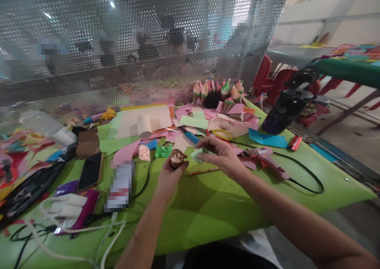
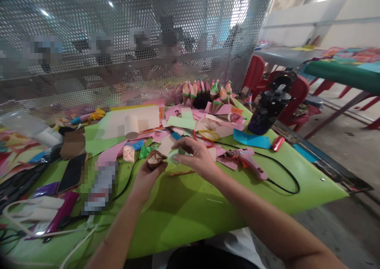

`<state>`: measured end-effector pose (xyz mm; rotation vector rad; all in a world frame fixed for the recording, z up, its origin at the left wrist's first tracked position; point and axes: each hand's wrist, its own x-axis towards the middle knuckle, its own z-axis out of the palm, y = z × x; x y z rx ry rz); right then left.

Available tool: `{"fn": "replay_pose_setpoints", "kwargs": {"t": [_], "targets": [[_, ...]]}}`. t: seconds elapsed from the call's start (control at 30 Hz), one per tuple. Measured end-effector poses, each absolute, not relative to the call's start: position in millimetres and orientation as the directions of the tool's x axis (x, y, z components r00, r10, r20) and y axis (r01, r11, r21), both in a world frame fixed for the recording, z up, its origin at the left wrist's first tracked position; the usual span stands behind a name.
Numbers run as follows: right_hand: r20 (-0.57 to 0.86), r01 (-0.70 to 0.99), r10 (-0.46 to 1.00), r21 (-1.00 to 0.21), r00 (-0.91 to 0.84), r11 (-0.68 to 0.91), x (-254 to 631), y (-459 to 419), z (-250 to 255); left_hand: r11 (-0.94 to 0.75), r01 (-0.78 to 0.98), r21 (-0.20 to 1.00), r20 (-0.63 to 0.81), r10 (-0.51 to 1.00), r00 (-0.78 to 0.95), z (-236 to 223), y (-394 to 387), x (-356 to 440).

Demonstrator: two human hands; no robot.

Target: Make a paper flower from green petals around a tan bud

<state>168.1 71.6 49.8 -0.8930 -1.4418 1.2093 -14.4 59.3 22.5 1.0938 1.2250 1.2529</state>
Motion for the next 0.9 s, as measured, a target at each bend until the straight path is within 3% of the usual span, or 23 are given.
{"fn": "replay_pose_setpoints", "kwargs": {"t": [0.3,0.43,0.53,0.7,0.8,0.9], "targets": [[0.052,-0.121,0.985,-0.992,-0.164,0.032,155.3,73.6,40.0,-0.263,0.035,0.964,0.262,0.964,0.036,26.1,52.2,-10.9],[-0.001,-0.111,0.973,-0.993,-0.232,-0.028,152.7,71.1,37.7,-0.244,-0.005,0.97,0.244,0.969,0.044,16.3,57.1,-12.6],[-0.003,-0.087,0.951,-0.996,-0.308,-0.032,159.0,69.8,41.3,-0.108,-0.045,0.993,0.107,0.994,-0.027,18.2,59.9,-14.0],[0.245,0.051,0.917,-0.96,-0.314,0.274,175.3,74.8,49.6,0.139,-0.283,0.949,-0.168,0.982,-0.08,25.4,61.1,-15.4],[0.387,0.139,0.862,-0.883,-0.327,0.449,177.5,80.5,45.2,0.172,-0.379,0.909,-0.205,0.977,-0.049,23.5,61.6,-16.2],[0.468,0.202,0.818,-0.813,-0.334,0.547,174.0,84.1,37.0,0.191,-0.364,0.911,-0.215,0.976,-0.026,19.9,62.4,-16.4]]}}
